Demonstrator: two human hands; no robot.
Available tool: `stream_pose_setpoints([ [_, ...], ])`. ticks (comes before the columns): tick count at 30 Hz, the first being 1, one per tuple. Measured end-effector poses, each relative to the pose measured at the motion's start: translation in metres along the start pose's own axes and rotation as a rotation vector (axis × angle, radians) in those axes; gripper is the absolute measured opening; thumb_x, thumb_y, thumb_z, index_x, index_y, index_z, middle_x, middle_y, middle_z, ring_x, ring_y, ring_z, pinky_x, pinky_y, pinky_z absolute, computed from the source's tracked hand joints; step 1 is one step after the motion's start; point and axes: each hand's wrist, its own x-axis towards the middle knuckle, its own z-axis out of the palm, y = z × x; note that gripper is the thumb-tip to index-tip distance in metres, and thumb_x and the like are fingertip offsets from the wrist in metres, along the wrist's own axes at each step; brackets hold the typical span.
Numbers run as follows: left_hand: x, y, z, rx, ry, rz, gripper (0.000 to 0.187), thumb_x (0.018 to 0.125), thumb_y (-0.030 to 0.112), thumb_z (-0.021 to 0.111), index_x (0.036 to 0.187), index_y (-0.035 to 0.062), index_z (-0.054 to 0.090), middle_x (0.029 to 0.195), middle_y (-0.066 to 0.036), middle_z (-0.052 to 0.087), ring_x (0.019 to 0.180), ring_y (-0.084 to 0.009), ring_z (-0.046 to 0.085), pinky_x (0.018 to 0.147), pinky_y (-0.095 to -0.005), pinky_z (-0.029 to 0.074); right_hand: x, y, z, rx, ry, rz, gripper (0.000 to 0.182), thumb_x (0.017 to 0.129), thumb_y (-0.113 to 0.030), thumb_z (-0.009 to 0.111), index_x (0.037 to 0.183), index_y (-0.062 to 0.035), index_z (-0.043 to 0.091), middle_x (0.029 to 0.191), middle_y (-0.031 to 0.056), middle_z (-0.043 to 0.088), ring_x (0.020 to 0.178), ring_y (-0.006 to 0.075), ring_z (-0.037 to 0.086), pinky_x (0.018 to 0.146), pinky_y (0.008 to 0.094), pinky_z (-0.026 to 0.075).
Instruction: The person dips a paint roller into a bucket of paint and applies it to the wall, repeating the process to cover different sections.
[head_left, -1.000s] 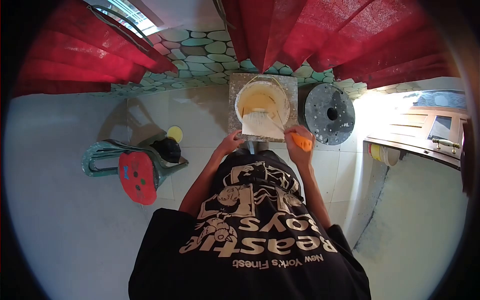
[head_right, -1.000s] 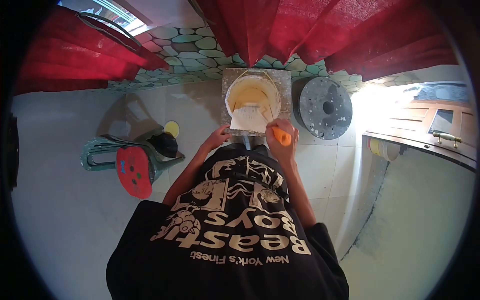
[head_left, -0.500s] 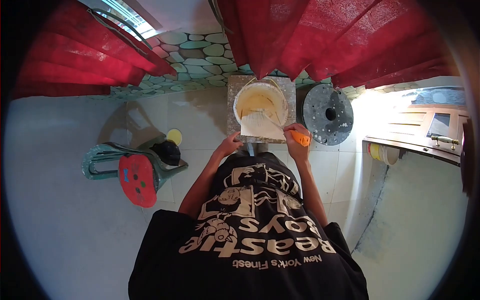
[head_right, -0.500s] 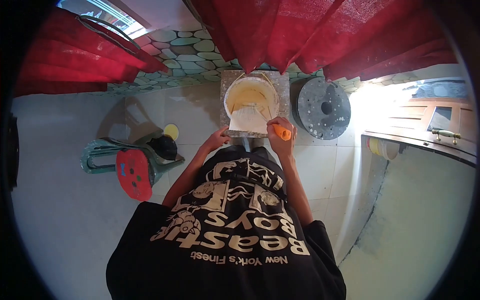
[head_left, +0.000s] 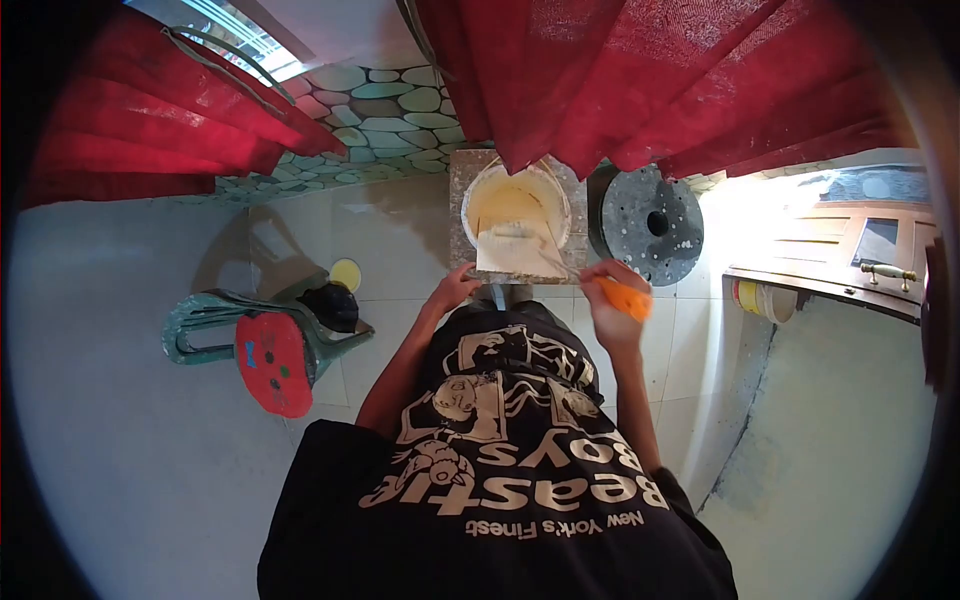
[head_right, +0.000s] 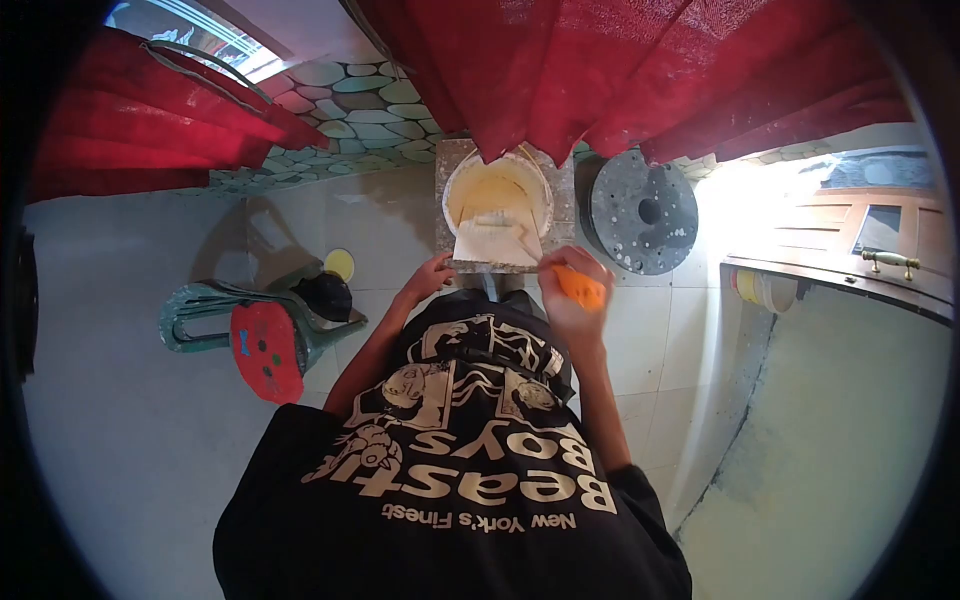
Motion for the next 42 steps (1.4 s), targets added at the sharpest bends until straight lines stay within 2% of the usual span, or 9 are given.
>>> stream_pose_setpoints([
  [3, -0.002, 0.006, 0.002, -0.112, 0.028, -0.016, 0.059, 0.089, 0.027, 0.062, 0.142, 0.0099, 0.042, 0.108, -0.006, 0.065, 0.089, -0.0157, 0.062, 0.074, -0.0322, 0.049, 0.012, 0.023, 0.034, -0.048, 0.021, -0.008, 0.005, 0.071, -0.005, 0.062, 0.074, -0.0041, 0.065, 0.073, 0.0119, 0.064, 0.067, 0.0301, 0.063, 0.063, 0.0353, 0.049],
  [6, 0.002, 0.003, 0.001, -0.139, 0.049, 0.017, 0.049, 0.091, 0.027, 0.059, 0.136, 0.0094, 0.049, 0.108, -0.004, 0.065, 0.093, -0.0154, 0.063, 0.076, -0.0328, 0.05, 0.014, 0.029, 0.05, 0.003, 0.047, -0.027, 0.004, 0.071, -0.007, 0.062, 0.073, -0.0043, 0.065, 0.073, 0.012, 0.064, 0.068, 0.0323, 0.063, 0.063, 0.0371, 0.049],
  [11, 0.005, 0.011, -0.002, -0.099, 0.053, -0.062, 0.04, 0.094, 0.025, 0.055, 0.13, 0.0077, 0.056, 0.11, -0.002, 0.065, 0.096, -0.0144, 0.063, 0.079, -0.0325, 0.049, -0.006, -0.022, 0.008, -0.041, -0.022, -0.037, 0.005, 0.07, -0.002, 0.061, 0.073, -0.0009, 0.065, 0.072, 0.0112, 0.065, 0.068, 0.0241, 0.065, 0.066, 0.0319, 0.049],
  [15, 0.003, 0.016, -0.003, -0.121, 0.059, -0.071, 0.041, 0.094, 0.024, 0.055, 0.131, 0.007, 0.055, 0.112, -0.002, 0.065, 0.098, -0.0141, 0.063, 0.081, -0.0327, 0.049, -0.008, -0.038, -0.005, 0.018, -0.072, -0.053, 0.004, 0.069, 0.0, 0.062, 0.071, -0.0011, 0.064, 0.071, 0.0102, 0.065, 0.068, 0.023, 0.064, 0.065, 0.0315, 0.049],
  [23, -0.001, 0.014, 0.0, -0.193, 0.034, -0.089, 0.046, 0.094, 0.024, 0.053, 0.139, 0.0113, 0.049, 0.119, -0.001, 0.062, 0.099, -0.0147, 0.062, 0.083, -0.0334, 0.048, 0.015, 0.03, 0.064, -0.021, 0.01, -0.05, 0.008, 0.072, -0.004, 0.06, 0.075, -0.0055, 0.067, 0.075, 0.011, 0.066, 0.068, 0.0282, 0.064, 0.065, 0.035, 0.05],
  [28, 0.002, 0.016, -0.001, -0.2, 0.018, -0.107, 0.048, 0.095, 0.024, 0.053, 0.14, 0.0096, 0.047, 0.122, -0.002, 0.062, 0.101, -0.0157, 0.062, 0.082, -0.0335, 0.048, 0.0, -0.013, 0.026, -0.046, -0.1, -0.043, 0.009, 0.073, -0.001, 0.059, 0.078, -0.0017, 0.066, 0.077, 0.0108, 0.066, 0.072, 0.0246, 0.065, 0.069, 0.031, 0.049],
  [32, 0.002, 0.019, -0.005, -0.19, 0.022, -0.134, 0.05, 0.095, 0.025, 0.054, 0.14, 0.0066, 0.046, 0.123, -0.005, 0.063, 0.105, -0.0181, 0.063, 0.083, -0.0345, 0.048, 0.003, -0.04, -0.001, 0.08, -0.053, 0.046, 0.009, 0.076, 0.0, 0.06, 0.082, 0.0022, 0.066, 0.079, 0.0104, 0.067, 0.072, 0.0198, 0.064, 0.07, 0.0286, 0.049],
  [36, 0.0, 0.019, -0.005, -0.207, 0.022, -0.135, 0.05, 0.095, 0.026, 0.054, 0.14, 0.0059, 0.046, 0.123, -0.006, 0.063, 0.106, -0.0198, 0.063, 0.085, -0.0354, 0.048, 0.006, -0.017, 0.006, 0.13, -0.046, 0.106, 0.01, 0.078, -0.001, 0.061, 0.085, 0.002, 0.067, 0.08, 0.0107, 0.068, 0.075, 0.0188, 0.065, 0.071, 0.0285, 0.05],
  [42, -0.002, 0.023, -0.002, -0.206, 0.035, -0.131, 0.051, 0.095, 0.027, 0.055, 0.14, 0.0055, 0.046, 0.125, -0.007, 0.062, 0.105, -0.0206, 0.063, 0.086, -0.0367, 0.048, 0.012, 0.042, 0.032, 0.064, 0.022, -0.055, 0.011, 0.079, 0.0, 0.062, 0.088, 0.0029, 0.066, 0.085, 0.0135, 0.068, 0.076, 0.0232, 0.066, 0.073, 0.0303, 0.05],
])
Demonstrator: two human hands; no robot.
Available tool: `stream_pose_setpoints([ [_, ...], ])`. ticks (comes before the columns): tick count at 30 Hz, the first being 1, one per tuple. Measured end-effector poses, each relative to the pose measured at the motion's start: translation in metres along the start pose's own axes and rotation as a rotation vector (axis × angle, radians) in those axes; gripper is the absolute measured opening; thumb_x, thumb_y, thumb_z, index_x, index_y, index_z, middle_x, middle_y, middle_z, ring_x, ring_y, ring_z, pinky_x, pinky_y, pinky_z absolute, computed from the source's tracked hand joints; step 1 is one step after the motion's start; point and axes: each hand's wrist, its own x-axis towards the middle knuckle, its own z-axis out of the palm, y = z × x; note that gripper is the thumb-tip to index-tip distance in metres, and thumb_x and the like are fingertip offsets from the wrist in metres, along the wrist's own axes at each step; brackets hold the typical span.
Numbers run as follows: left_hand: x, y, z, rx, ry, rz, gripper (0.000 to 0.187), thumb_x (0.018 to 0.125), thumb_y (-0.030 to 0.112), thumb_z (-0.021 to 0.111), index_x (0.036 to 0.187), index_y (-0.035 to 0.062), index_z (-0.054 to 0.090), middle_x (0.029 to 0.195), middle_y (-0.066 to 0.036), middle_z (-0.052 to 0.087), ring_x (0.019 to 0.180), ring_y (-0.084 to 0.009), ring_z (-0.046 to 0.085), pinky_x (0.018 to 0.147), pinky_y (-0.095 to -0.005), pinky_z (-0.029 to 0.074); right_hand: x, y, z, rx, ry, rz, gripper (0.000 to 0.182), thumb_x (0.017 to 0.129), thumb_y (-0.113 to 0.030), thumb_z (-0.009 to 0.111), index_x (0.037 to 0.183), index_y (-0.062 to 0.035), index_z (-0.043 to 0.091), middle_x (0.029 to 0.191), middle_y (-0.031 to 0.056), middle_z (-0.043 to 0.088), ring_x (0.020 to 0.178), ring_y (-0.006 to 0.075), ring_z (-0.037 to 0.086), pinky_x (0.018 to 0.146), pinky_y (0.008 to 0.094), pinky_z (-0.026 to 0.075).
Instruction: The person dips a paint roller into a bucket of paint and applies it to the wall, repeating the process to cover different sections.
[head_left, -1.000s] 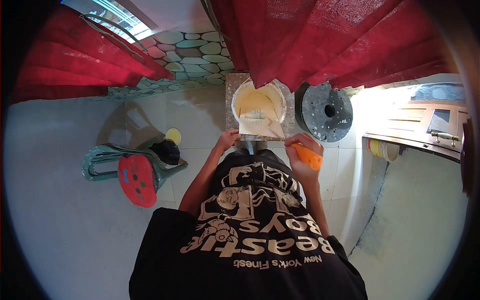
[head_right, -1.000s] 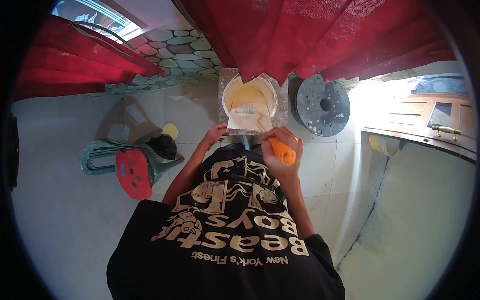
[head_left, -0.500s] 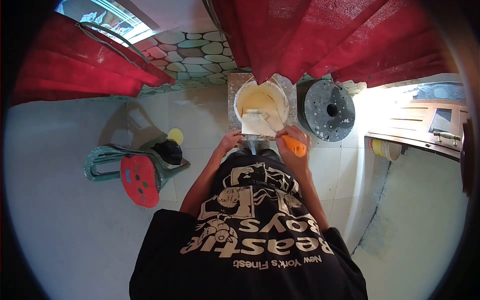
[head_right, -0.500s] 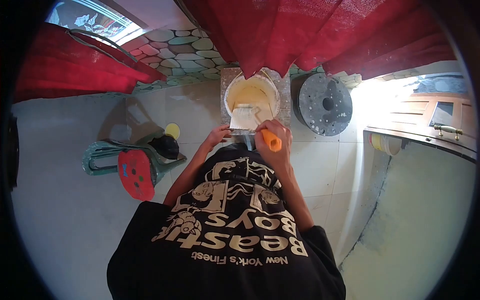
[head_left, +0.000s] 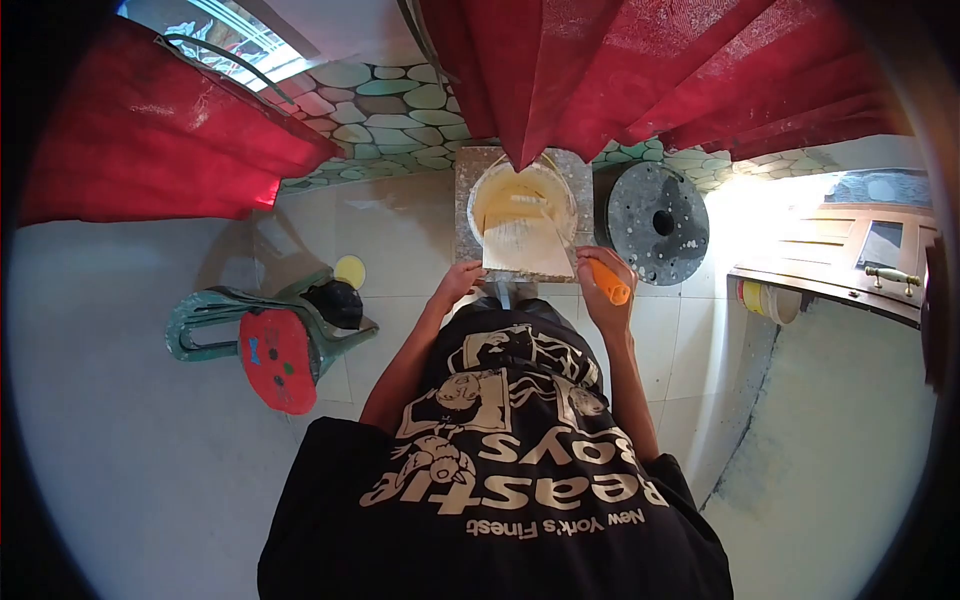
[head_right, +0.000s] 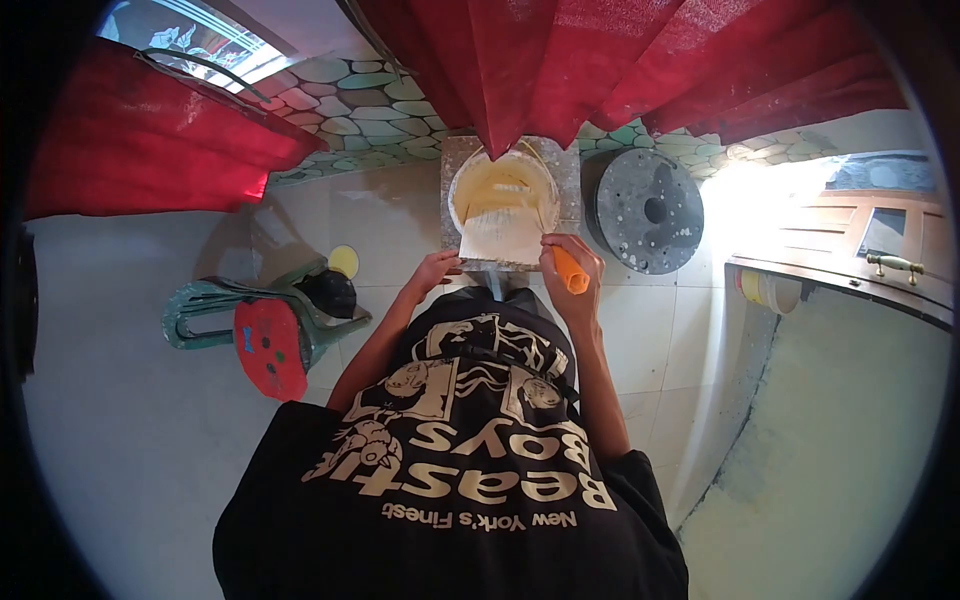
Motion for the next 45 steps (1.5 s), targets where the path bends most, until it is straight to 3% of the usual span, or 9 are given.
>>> stream_pose_setpoints([
  [9, 0.002, -0.006, 0.001, 0.003, 0.013, 0.009, 0.052, 0.095, 0.028, 0.055, 0.141, 0.0068, 0.045, 0.123, -0.007, 0.063, 0.104, -0.0197, 0.063, 0.086, -0.0358, 0.049, -0.006, 0.035, 0.009, 0.03, -0.005, -0.081, 0.013, 0.077, 0.001, 0.062, 0.09, 0.0019, 0.066, 0.086, 0.014, 0.068, 0.077, 0.0262, 0.066, 0.073, 0.031, 0.05],
  [12, 0.002, -0.007, 0.0, 0.005, 0.0, 0.015, 0.052, 0.095, 0.029, 0.054, 0.141, 0.0073, 0.045, 0.124, -0.006, 0.063, 0.105, -0.019, 0.062, 0.086, -0.0354, 0.049, -0.008, 0.038, 0.013, 0.05, -0.021, -0.036, 0.011, 0.079, -0.001, 0.061, 0.088, 0.0019, 0.067, 0.088, 0.0114, 0.07, 0.078, 0.0215, 0.067, 0.075, 0.0299, 0.051],
  [17, -0.005, 0.003, 0.001, 0.027, -0.015, -0.005, 0.052, 0.095, 0.03, 0.053, 0.142, 0.0075, 0.045, 0.125, -0.006, 0.062, 0.106, -0.0184, 0.062, 0.087, -0.035, 0.047, -0.014, 0.042, 0.018, 0.058, -0.043, -0.049, 0.012, 0.077, 0.0, 0.062, 0.089, 0.0008, 0.066, 0.085, 0.0136, 0.068, 0.078, 0.0264, 0.066, 0.073, 0.0316, 0.05],
  [27, -0.005, 0.004, 0.0, 0.037, 0.0, -0.002, 0.056, 0.094, 0.031, 0.056, 0.142, 0.0059, 0.043, 0.121, -0.007, 0.063, 0.107, -0.0169, 0.062, 0.087, -0.0339, 0.047, -0.034, 0.004, -0.003, 0.037, -0.084, -0.012, 0.011, 0.074, 0.001, 0.062, 0.085, -0.0001, 0.065, 0.083, 0.0132, 0.068, 0.076, 0.0278, 0.067, 0.072, 0.0331, 0.051],
  [32, -0.001, 0.002, -0.002, 0.034, -0.016, -0.008, 0.056, 0.094, 0.032, 0.056, 0.142, 0.0053, 0.043, 0.123, -0.007, 0.062, 0.108, -0.0178, 0.062, 0.087, -0.0338, 0.047, -0.041, -0.046, -0.031, 0.024, -0.072, 0.007, 0.01, 0.077, 0.006, 0.058, 0.082, 0.003, 0.066, 0.083, 0.0135, 0.069, 0.074, 0.0212, 0.067, 0.069, 0.029, 0.051],
  [35, 0.001, -0.001, -0.003, 0.029, -0.009, -0.021, 0.056, 0.094, 0.032, 0.055, 0.142, 0.0061, 0.043, 0.125, -0.008, 0.061, 0.11, -0.019, 0.061, 0.088, -0.0341, 0.047, -0.041, -0.059, -0.042, 0.002, -0.053, 0.035, 0.011, 0.072, 0.004, 0.061, 0.082, 0.0019, 0.065, 0.081, 0.0151, 0.068, 0.073, 0.0268, 0.068, 0.069, 0.0312, 0.053],
  [38, -0.006, 0.008, -0.003, 0.082, -0.021, -0.025, 0.055, 0.095, 0.032, 0.055, 0.143, 0.0072, 0.043, 0.127, -0.008, 0.061, 0.112, -0.0198, 0.06, 0.09, -0.0345, 0.046, -0.042, -0.078, -0.046, 0.037, -0.024, 0.095, 0.01, 0.073, 0.003, 0.061, 0.082, 0.0022, 0.065, 0.08, 0.0143, 0.068, 0.072, 0.0256, 0.068, 0.067, 0.0308, 0.052],
  [45, -0.005, 0.0, -0.003, 0.042, -0.022, -0.023, 0.057, 0.094, 0.032, 0.055, 0.144, 0.0081, 0.041, 0.128, -0.008, 0.06, 0.113, -0.0198, 0.059, 0.091, -0.0361, 0.045, -0.019, -0.032, -0.009, -0.011, 0.01, 0.026, 0.011, 0.075, 0.002, 0.061, 0.084, 0.0013, 0.066, 0.081, 0.0131, 0.068, 0.072, 0.0254, 0.067, 0.067, 0.0314, 0.051],
])
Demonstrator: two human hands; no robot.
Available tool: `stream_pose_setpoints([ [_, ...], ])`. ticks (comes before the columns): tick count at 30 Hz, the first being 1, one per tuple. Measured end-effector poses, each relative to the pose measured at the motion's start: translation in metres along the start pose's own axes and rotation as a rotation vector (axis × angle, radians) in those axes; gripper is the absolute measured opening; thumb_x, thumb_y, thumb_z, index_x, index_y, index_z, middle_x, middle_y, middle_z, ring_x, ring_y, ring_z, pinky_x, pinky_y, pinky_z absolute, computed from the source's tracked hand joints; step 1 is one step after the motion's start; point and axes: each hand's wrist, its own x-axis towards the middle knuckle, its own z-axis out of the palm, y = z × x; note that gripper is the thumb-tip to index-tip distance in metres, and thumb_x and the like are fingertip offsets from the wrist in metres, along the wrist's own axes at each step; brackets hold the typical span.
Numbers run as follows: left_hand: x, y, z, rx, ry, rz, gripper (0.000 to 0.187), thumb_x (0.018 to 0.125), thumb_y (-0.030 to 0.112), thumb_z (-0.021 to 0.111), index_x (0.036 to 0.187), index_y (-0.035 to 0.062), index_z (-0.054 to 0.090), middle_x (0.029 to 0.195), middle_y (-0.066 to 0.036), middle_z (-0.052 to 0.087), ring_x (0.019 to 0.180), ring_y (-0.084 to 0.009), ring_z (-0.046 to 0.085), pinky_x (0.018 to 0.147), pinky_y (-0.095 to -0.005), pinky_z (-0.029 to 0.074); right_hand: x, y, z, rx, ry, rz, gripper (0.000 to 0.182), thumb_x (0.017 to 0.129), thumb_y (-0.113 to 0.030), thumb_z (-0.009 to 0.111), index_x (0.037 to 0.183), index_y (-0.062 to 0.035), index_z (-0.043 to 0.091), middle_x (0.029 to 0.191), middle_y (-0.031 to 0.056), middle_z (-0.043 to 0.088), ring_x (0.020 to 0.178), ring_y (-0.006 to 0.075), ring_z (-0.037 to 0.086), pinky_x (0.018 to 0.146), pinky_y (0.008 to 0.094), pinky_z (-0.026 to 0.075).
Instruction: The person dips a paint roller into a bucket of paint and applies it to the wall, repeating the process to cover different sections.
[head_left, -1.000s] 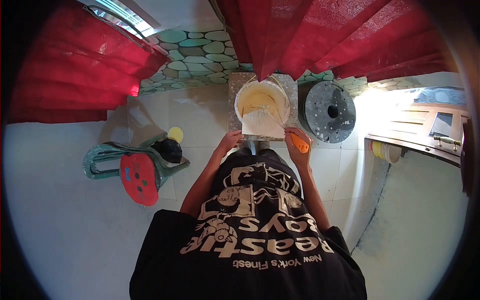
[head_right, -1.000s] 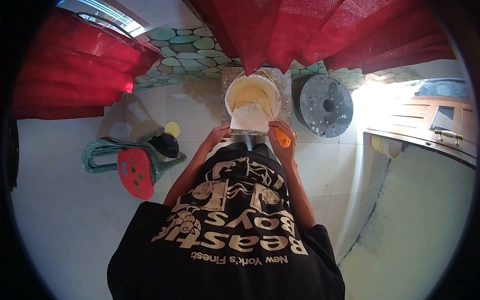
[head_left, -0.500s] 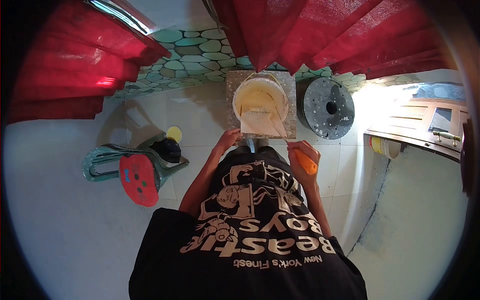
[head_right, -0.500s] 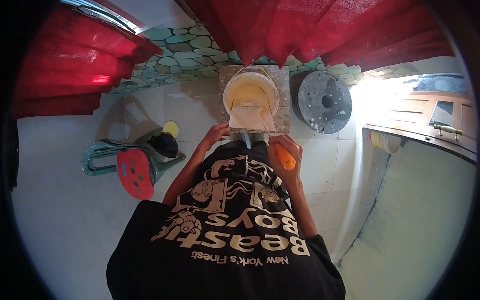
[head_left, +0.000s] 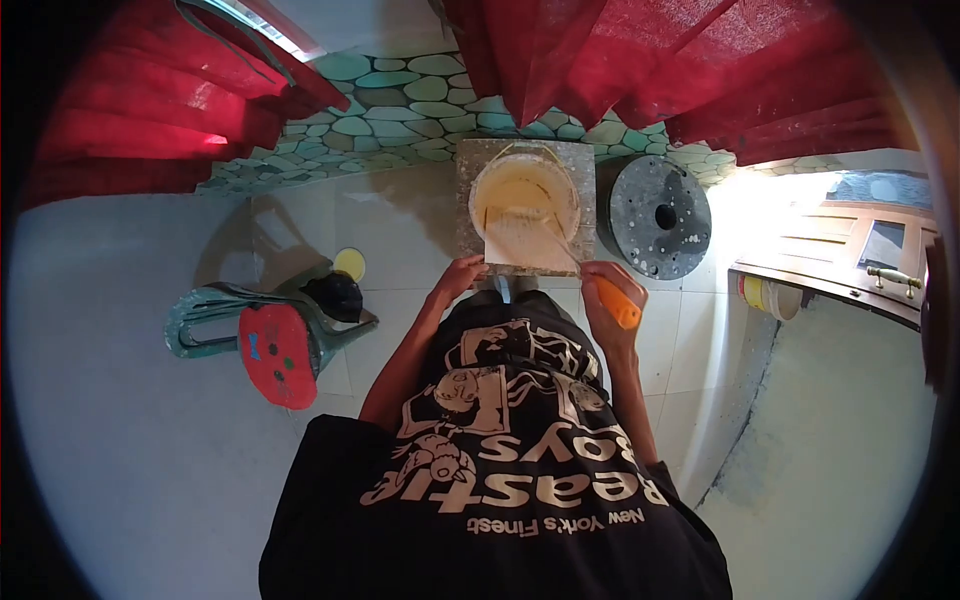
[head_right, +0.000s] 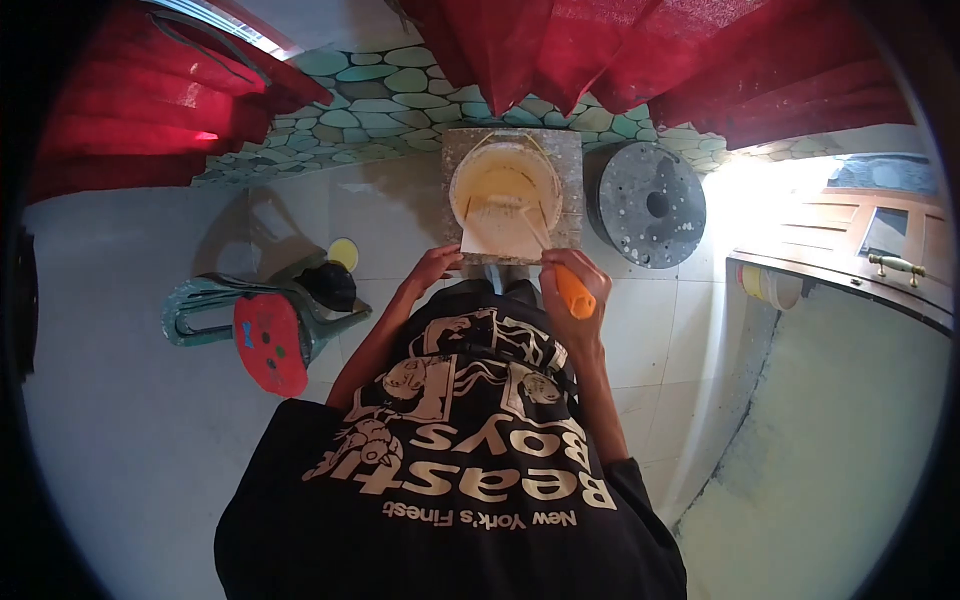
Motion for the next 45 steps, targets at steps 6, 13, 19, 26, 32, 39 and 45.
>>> stream_pose_setpoints([
  [6, 0.0, -0.001, 0.0, -0.001, 0.012, 0.03, 0.058, 0.092, 0.03, 0.056, 0.144, 0.0095, 0.042, 0.127, -0.007, 0.061, 0.104, -0.0178, 0.061, 0.084, -0.0341, 0.047, 0.011, 0.05, 0.015, -0.008, -0.04, -0.122, 0.011, 0.076, 0.0, 0.063, 0.087, 0.0, 0.066, 0.084, 0.013, 0.068, 0.075, 0.028, 0.067, 0.07, 0.0322, 0.051],
  [13, 0.004, -0.005, 0.001, -0.024, 0.001, 0.01, 0.06, 0.092, 0.03, 0.056, 0.145, 0.0087, 0.04, 0.13, -0.007, 0.059, 0.106, -0.018, 0.061, 0.085, -0.0355, 0.047, 0.003, 0.084, 0.01, -0.005, -0.04, -0.101, 0.009, 0.076, 0.001, 0.063, 0.084, -0.0004, 0.066, 0.084, 0.013, 0.068, 0.076, 0.028, 0.067, 0.071, 0.0325, 0.052],
  [19, 0.003, 0.0, -0.001, 0.01, -0.025, 0.017, 0.058, 0.094, 0.032, 0.056, 0.144, 0.0075, 0.04, 0.127, -0.007, 0.06, 0.109, -0.0184, 0.061, 0.088, -0.0349, 0.047, -0.016, 0.071, -0.015, 0.014, -0.075, -0.047, 0.008, 0.075, 0.005, 0.06, 0.081, 0.0028, 0.064, 0.083, 0.0129, 0.069, 0.081, 0.0235, 0.068, 0.073, 0.0303, 0.052],
  [26, 0.007, -0.005, -0.001, -0.012, 0.002, 0.018, 0.057, 0.094, 0.033, 0.057, 0.142, 0.0067, 0.043, 0.126, -0.008, 0.061, 0.112, -0.0198, 0.06, 0.089, -0.0354, 0.047, -0.033, 0.001, -0.053, 0.033, -0.091, -0.025, 0.01, 0.07, 0.006, 0.06, 0.077, 0.0015, 0.064, 0.079, 0.0127, 0.068, 0.073, 0.0255, 0.068, 0.068, 0.0305, 0.053],
  [32, 0.007, -0.002, 0.0, -0.008, 0.015, 0.007, 0.053, 0.094, 0.032, 0.056, 0.14, 0.0079, 0.047, 0.124, -0.006, 0.062, 0.109, -0.0185, 0.061, 0.088, -0.0343, 0.047, -0.016, -0.015, -0.05, -0.04, -0.062, -0.017, 0.007, 0.07, 0.002, 0.06, 0.076, 0.0015, 0.064, 0.075, 0.0128, 0.067, 0.071, 0.0261, 0.068, 0.065, 0.0307, 0.052],
  [39, -0.003, 0.002, 0.004, 0.053, 0.017, 0.013, 0.052, 0.094, 0.03, 0.055, 0.14, 0.0074, 0.046, 0.122, -0.006, 0.063, 0.106, -0.0175, 0.062, 0.086, -0.0334, 0.047, 0.025, 0.053, 0.014, -0.064, -0.02, -0.015, 0.009, 0.071, -0.002, 0.06, 0.078, -0.0016, 0.065, 0.078, 0.0122, 0.068, 0.07, 0.0274, 0.067, 0.065, 0.0322, 0.051],
  [45, -0.004, 0.005, 0.006, -0.006, 0.045, 0.022, 0.054, 0.094, 0.028, 0.055, 0.142, 0.0072, 0.044, 0.121, -0.006, 0.064, 0.105, -0.0183, 0.063, 0.086, -0.0333, 0.048, 0.011, 0.059, 0.005, -0.075, -0.031, -0.075, 0.007, 0.071, 0.0, 0.06, 0.077, -0.0016, 0.064, 0.078, 0.0121, 0.068, 0.071, 0.0268, 0.067, 0.065, 0.0328, 0.051],
])
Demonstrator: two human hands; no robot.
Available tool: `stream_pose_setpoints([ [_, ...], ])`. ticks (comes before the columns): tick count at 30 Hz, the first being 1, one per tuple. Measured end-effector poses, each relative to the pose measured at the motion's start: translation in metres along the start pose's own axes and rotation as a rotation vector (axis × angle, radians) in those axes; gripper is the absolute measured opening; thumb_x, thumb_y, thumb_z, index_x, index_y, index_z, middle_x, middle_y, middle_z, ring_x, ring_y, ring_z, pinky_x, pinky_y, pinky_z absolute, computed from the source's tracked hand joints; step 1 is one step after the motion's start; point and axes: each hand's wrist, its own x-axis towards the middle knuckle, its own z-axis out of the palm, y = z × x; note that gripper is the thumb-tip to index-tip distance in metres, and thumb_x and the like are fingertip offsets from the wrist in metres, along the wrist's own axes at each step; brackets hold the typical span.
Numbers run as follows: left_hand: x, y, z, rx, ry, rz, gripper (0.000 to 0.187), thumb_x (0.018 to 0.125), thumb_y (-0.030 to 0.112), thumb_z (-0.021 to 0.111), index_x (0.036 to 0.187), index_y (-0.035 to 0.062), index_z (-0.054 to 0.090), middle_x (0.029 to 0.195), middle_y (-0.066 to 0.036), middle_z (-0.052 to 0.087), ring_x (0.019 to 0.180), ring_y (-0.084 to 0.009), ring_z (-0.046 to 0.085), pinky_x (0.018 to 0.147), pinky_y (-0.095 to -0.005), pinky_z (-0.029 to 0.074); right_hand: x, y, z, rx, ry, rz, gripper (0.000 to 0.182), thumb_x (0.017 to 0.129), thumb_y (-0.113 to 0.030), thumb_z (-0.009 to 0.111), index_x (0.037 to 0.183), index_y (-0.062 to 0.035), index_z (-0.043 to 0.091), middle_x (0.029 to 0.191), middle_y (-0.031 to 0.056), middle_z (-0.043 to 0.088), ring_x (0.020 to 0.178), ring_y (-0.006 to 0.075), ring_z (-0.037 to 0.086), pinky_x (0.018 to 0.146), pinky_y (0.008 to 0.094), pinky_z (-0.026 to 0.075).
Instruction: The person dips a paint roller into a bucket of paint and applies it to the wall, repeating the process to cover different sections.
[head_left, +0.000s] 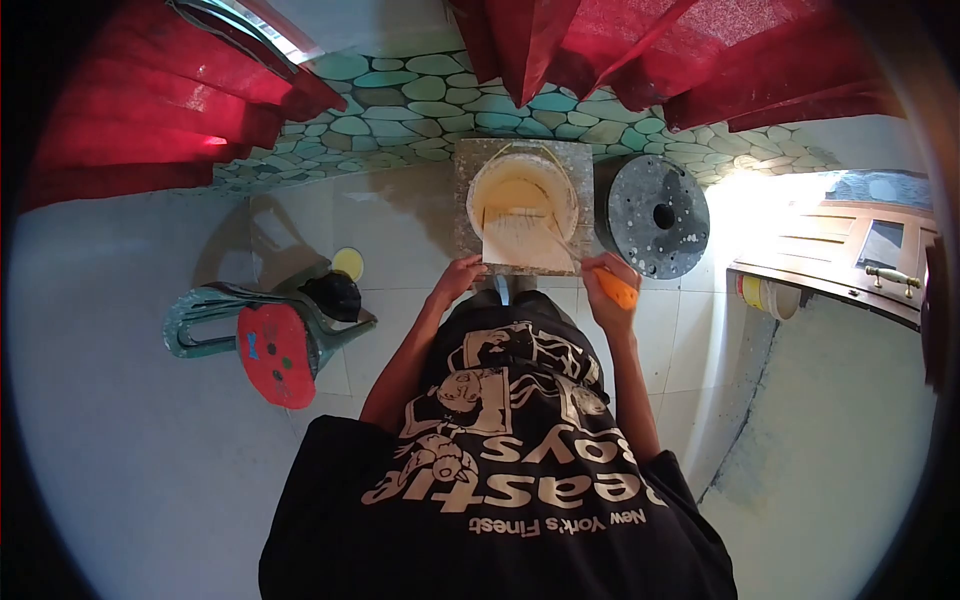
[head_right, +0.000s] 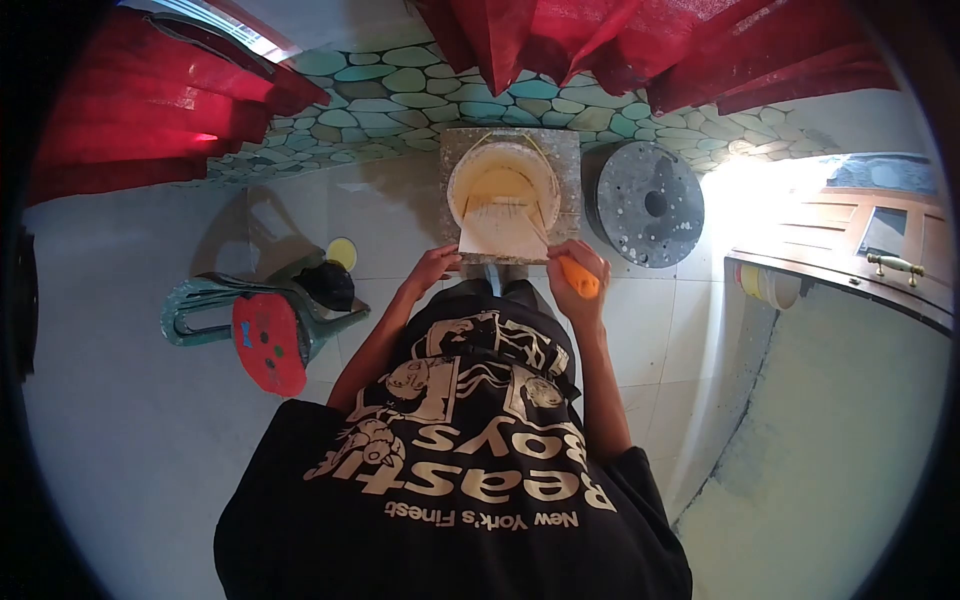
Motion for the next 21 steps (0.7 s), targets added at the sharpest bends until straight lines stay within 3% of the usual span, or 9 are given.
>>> stream_pose_setpoints([
  [6, 0.019, -0.01, -0.007, 0.003, -0.011, 0.012, 0.049, 0.094, 0.03, 0.055, 0.137, 0.0055, 0.05, 0.119, -0.008, 0.065, 0.106, -0.0198, 0.063, 0.084, -0.0332, 0.048, -0.027, -0.078, -0.065, 0.105, -0.029, 0.169, 0.008, 0.068, 0.005, 0.059, 0.075, 0.0029, 0.062, 0.075, 0.0136, 0.066, 0.071, 0.0267, 0.068, 0.065, 0.0309, 0.052],
  [12, 0.021, -0.011, -0.007, 0.025, 0.004, -0.013, 0.044, 0.095, 0.029, 0.054, 0.133, 0.0071, 0.054, 0.118, -0.006, 0.065, 0.107, -0.0203, 0.063, 0.083, -0.0333, 0.049, -0.027, -0.148, -0.112, 0.085, -0.117, 0.077, 0.008, 0.068, 0.007, 0.054, 0.072, 0.0065, 0.062, 0.073, 0.0144, 0.064, 0.07, 0.0251, 0.068, 0.065, 0.0304, 0.052],
  [17, 0.015, -0.01, -0.002, 0.004, 0.019, -0.001, 0.042, 0.094, 0.029, 0.054, 0.132, 0.0104, 0.056, 0.12, -0.005, 0.064, 0.106, -0.0187, 0.063, 0.083, -0.0334, 0.049, -0.018, -0.132, -0.092, 0.141, -0.008, 0.152, 0.007, 0.068, 0.006, 0.055, 0.071, 0.0063, 0.062, 0.073, 0.014, 0.064, 0.066, 0.0237, 0.065, 0.063, 0.0296, 0.051],
  [18, 0.015, -0.01, 0.0, 0.002, 0.021, 0.001, 0.042, 0.094, 0.029, 0.054, 0.132, 0.0104, 0.056, 0.12, -0.005, 0.064, 0.106, -0.0187, 0.063, 0.083, -0.0334, 0.049, -0.012, -0.12, -0.086, 0.034, -0.082, 0.152, 0.008, 0.073, 0.005, 0.06, 0.079, 0.0057, 0.066, 0.078, 0.0113, 0.068, 0.073, 0.0183, 0.065, 0.069, 0.0257, 0.05],
  [20, 0.014, -0.014, 0.002, -0.003, 0.032, 0.006, 0.044, 0.094, 0.029, 0.054, 0.135, 0.0126, 0.053, 0.121, -0.005, 0.064, 0.104, -0.0178, 0.063, 0.083, -0.0331, 0.048, -0.004, -0.083, -0.057, 0.086, -0.052, 0.212, 0.007, 0.076, 0.004, 0.06, 0.079, 0.0024, 0.066, 0.082, 0.0105, 0.07, 0.076, 0.0157, 0.065, 0.07, 0.0261, 0.051],
  [21, 0.012, -0.018, 0.003, -0.003, 0.038, 0.003, 0.044, 0.094, 0.029, 0.054, 0.135, 0.0126, 0.053, 0.121, -0.005, 0.064, 0.104, -0.0178, 0.063, 0.083, -0.0331, 0.048, -0.001, -0.063, -0.039, 0.115, 0.001, 0.181, 0.007, 0.074, 0.002, 0.06, 0.077, 0.0009, 0.065, 0.078, 0.0109, 0.068, 0.072, 0.02, 0.066, 0.068, 0.0285, 0.051],
])
